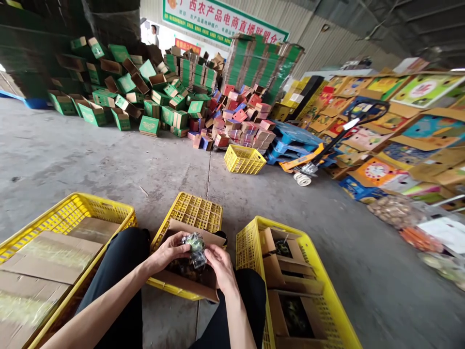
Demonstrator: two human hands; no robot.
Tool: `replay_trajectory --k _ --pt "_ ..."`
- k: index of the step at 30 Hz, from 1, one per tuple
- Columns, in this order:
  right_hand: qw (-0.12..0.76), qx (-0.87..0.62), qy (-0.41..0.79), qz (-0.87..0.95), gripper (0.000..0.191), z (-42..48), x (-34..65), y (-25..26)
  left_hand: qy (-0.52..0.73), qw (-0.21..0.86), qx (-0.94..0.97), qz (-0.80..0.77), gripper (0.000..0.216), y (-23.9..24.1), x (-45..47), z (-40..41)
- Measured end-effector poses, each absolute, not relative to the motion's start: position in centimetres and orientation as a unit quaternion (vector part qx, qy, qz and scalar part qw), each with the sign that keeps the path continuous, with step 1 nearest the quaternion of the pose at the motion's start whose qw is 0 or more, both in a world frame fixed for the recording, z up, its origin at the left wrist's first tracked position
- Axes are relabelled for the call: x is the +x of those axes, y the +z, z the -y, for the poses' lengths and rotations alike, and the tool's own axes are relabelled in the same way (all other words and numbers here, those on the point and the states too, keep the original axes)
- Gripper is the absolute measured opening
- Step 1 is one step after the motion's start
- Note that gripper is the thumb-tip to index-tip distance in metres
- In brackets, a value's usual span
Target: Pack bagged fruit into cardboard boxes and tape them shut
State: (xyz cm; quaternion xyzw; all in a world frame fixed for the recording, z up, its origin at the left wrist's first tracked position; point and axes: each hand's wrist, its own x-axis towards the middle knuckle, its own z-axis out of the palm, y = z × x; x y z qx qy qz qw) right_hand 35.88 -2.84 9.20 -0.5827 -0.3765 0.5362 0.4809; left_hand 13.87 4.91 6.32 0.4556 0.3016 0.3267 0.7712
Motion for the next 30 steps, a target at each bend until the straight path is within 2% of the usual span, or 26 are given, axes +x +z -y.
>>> replay_trajectory --k 3,8,13,17,24,28,30 --pt "0.494 -0.594 0.489 0.406 0.057 2.8 35.8 9.4 0.322 0.784 0.440 -0.297 0.061 6.1 14.1 -4.7" --pt "0.510 -0.590 0.474 0.410 0.056 1.6 35.6 9.5 0.354 0.756 0.428 -0.347 0.054 5.2 15.2 -5.7" --pt "0.519 -0.578 0.514 0.363 0.060 0.9 35.7 9.3 0.416 0.734 0.387 -0.372 0.052 4.9 15.9 -6.3" --pt "0.504 -0.554 0.535 0.391 0.053 0.7 35.7 8.8 0.433 0.728 0.371 -0.380 0.049 4.9 16.1 -6.2" --pt "0.614 -0.542 0.493 0.295 0.048 0.1 36.1 7.6 0.467 0.746 0.291 -0.375 0.046 4.5 15.6 -6.9" --pt "0.642 -0.540 0.482 0.252 0.048 0.3 36.8 8.3 0.506 0.732 0.263 -0.372 0.044 4.6 14.7 -7.7" --pt "0.626 -0.534 0.498 0.274 0.056 0.6 36.7 8.6 0.507 0.726 0.277 -0.372 0.046 4.5 14.5 -7.7"
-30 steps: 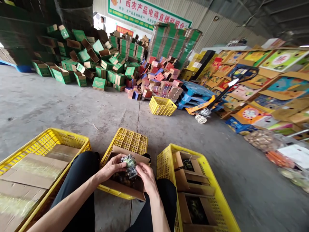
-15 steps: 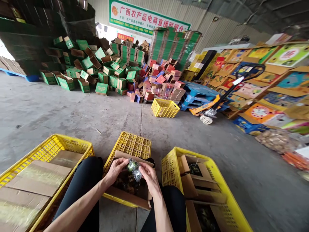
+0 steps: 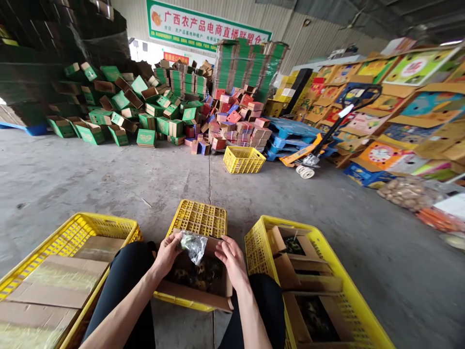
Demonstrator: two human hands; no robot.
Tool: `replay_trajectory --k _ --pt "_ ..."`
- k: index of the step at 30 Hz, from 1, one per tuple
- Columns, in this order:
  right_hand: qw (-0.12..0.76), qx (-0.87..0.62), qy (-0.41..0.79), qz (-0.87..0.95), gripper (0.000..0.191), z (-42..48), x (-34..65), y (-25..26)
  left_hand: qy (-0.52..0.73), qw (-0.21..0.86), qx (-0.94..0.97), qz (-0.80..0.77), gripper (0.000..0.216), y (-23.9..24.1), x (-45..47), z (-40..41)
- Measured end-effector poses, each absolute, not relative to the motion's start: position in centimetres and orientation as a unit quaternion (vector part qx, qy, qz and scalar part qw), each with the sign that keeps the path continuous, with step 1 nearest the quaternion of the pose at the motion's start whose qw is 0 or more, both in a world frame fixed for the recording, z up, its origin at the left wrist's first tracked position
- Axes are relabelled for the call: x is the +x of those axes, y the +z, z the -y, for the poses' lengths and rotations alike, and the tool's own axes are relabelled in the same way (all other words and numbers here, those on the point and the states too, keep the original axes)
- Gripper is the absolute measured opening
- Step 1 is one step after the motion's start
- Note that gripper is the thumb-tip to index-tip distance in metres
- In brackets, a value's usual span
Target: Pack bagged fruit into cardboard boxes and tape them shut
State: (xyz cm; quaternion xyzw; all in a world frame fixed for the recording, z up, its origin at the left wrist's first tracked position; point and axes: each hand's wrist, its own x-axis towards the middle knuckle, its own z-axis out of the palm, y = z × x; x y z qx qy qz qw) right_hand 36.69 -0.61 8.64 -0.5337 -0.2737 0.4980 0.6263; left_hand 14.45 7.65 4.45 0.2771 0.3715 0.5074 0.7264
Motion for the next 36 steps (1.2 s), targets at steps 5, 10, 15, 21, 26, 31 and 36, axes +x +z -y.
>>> replay_trajectory --k 5,10,15,21,26,31,36 --pt "0.502 -0.512 0.575 0.394 0.068 1.2 35.1 8.5 0.480 0.689 0.378 -0.390 0.052 3.7 14.7 -6.7" --pt "0.486 -0.569 0.559 0.357 0.058 1.2 34.5 7.9 0.480 0.571 0.514 -0.424 0.051 4.5 14.8 -6.7" --pt "0.516 -0.568 0.570 0.294 0.057 1.1 34.6 6.9 0.467 0.508 0.574 -0.442 0.053 5.3 14.8 -6.7" --pt "0.597 -0.552 0.546 0.202 0.053 0.5 34.5 6.5 0.386 0.711 0.436 -0.394 0.063 4.9 15.3 -6.1" --pt "0.614 -0.506 0.559 0.235 0.050 0.4 34.9 7.9 0.398 0.731 0.422 -0.360 0.048 4.7 15.2 -6.1" --pt "0.579 -0.525 0.556 0.283 0.058 0.7 35.5 8.9 0.440 0.683 0.438 -0.385 0.041 5.0 14.7 -6.4" --pt "0.543 -0.561 0.520 0.347 0.057 0.8 35.4 9.3 0.425 0.656 0.512 -0.356 0.040 6.2 14.7 -6.2"
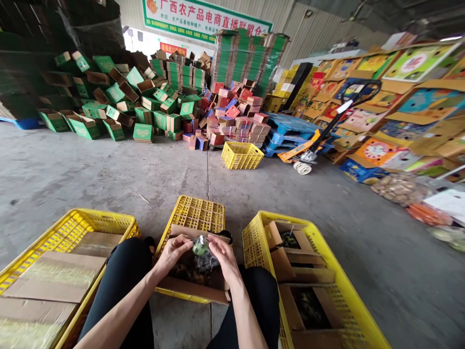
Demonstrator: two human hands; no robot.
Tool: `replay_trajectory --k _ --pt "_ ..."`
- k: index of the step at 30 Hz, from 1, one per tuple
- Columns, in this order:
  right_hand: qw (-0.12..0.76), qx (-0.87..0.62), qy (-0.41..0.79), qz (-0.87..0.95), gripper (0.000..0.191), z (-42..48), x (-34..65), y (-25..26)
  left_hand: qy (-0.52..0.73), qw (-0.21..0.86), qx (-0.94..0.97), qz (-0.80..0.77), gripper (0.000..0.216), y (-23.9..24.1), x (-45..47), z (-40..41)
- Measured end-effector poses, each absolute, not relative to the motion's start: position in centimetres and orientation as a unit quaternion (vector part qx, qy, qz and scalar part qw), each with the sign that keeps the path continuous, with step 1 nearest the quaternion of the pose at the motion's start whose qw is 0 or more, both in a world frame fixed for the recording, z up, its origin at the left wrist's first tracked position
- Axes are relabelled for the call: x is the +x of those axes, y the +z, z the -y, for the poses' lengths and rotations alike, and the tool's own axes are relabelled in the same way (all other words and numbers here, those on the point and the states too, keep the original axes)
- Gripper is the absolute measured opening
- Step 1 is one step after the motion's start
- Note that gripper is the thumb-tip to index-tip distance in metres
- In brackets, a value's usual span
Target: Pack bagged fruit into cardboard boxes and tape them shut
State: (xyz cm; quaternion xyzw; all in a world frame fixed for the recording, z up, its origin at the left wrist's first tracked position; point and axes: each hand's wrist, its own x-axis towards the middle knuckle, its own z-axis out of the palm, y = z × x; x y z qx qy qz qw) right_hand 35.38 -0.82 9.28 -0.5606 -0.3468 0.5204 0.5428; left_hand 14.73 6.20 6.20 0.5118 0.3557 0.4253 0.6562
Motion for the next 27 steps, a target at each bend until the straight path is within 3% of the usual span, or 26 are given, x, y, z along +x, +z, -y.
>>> replay_trajectory --k 5,12,21,23,27 --pt "0.513 -0.577 0.506 0.385 0.048 0.9 35.0 8.8 0.380 0.707 0.497 -0.331 0.042 6.7 15.0 -5.4" --pt "0.564 -0.587 0.455 0.361 0.050 0.6 35.0 8.1 0.322 0.817 0.408 -0.252 0.068 6.7 15.7 -4.5" --pt "0.541 -0.532 0.507 0.408 0.055 0.7 34.7 9.1 0.366 0.748 0.466 -0.299 0.053 6.6 16.0 -4.7" --pt "0.537 -0.548 0.497 0.406 0.049 0.7 34.8 8.8 0.360 0.741 0.479 -0.304 0.049 6.3 15.8 -4.8" --pt "0.553 -0.562 0.505 0.352 0.046 0.7 34.8 7.7 0.345 0.756 0.465 -0.306 0.056 5.4 15.8 -4.8"
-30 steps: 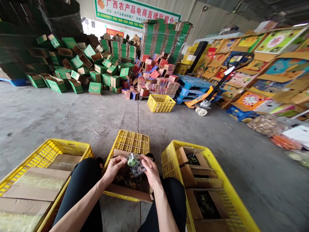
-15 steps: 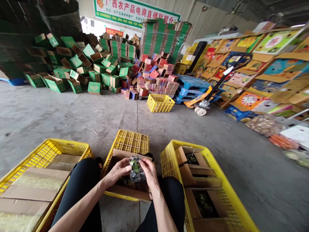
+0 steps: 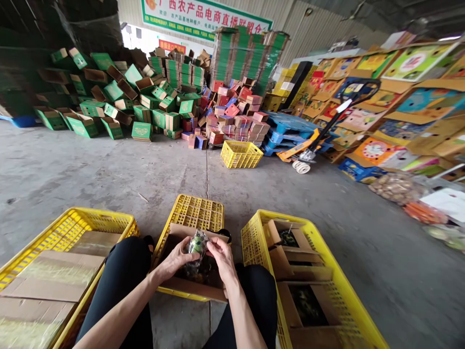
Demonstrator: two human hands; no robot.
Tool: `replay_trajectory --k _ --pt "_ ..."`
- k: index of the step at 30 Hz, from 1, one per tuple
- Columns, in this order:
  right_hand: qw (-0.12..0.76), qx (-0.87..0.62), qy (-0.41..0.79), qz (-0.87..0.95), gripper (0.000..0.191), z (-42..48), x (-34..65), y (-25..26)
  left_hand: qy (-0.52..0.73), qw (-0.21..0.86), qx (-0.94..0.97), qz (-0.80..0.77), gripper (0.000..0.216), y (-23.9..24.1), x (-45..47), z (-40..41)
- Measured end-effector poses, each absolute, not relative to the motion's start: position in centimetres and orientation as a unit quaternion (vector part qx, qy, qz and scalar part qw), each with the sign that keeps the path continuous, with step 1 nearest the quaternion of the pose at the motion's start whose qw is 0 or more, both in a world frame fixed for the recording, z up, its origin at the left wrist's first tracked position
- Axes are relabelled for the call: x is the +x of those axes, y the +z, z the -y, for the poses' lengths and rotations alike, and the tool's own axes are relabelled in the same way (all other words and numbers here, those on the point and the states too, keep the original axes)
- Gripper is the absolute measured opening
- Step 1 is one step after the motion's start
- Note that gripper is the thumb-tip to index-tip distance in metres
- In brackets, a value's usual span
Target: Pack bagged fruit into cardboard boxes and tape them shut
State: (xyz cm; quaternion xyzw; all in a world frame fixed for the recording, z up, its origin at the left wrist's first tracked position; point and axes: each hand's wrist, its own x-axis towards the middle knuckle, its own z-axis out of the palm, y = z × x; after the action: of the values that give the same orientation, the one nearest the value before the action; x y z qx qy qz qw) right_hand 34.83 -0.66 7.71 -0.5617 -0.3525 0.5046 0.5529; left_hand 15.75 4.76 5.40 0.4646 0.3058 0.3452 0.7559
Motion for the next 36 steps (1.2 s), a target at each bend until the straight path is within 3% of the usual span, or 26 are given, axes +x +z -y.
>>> replay_trajectory --k 5,10,13,16,20,27,36 --pt "0.586 -0.568 0.510 0.272 0.053 0.6 34.7 7.3 0.350 0.755 0.462 -0.307 0.060 5.1 16.0 -4.9" --pt "0.552 -0.587 0.461 0.372 0.057 0.5 35.4 8.1 0.324 0.728 0.522 -0.304 0.058 5.9 15.5 -4.9" --pt "0.521 -0.588 0.465 0.409 0.049 0.5 36.0 8.1 0.280 0.766 0.520 -0.254 0.065 6.1 15.1 -4.7" --pt "0.548 -0.590 0.457 0.379 0.049 0.5 36.6 7.7 0.292 0.811 0.444 -0.243 0.071 5.9 15.0 -4.8" --pt "0.604 -0.573 0.464 0.303 0.053 0.4 36.8 7.5 0.334 0.800 0.405 -0.291 0.055 5.4 15.1 -5.2" --pt "0.567 -0.573 0.487 0.337 0.051 0.6 36.3 7.5 0.388 0.746 0.415 -0.349 0.044 4.2 14.8 -6.0" --pt "0.625 -0.569 0.454 0.282 0.056 -0.6 36.3 5.6 0.419 0.741 0.381 -0.360 0.048 4.5 15.5 -6.3"
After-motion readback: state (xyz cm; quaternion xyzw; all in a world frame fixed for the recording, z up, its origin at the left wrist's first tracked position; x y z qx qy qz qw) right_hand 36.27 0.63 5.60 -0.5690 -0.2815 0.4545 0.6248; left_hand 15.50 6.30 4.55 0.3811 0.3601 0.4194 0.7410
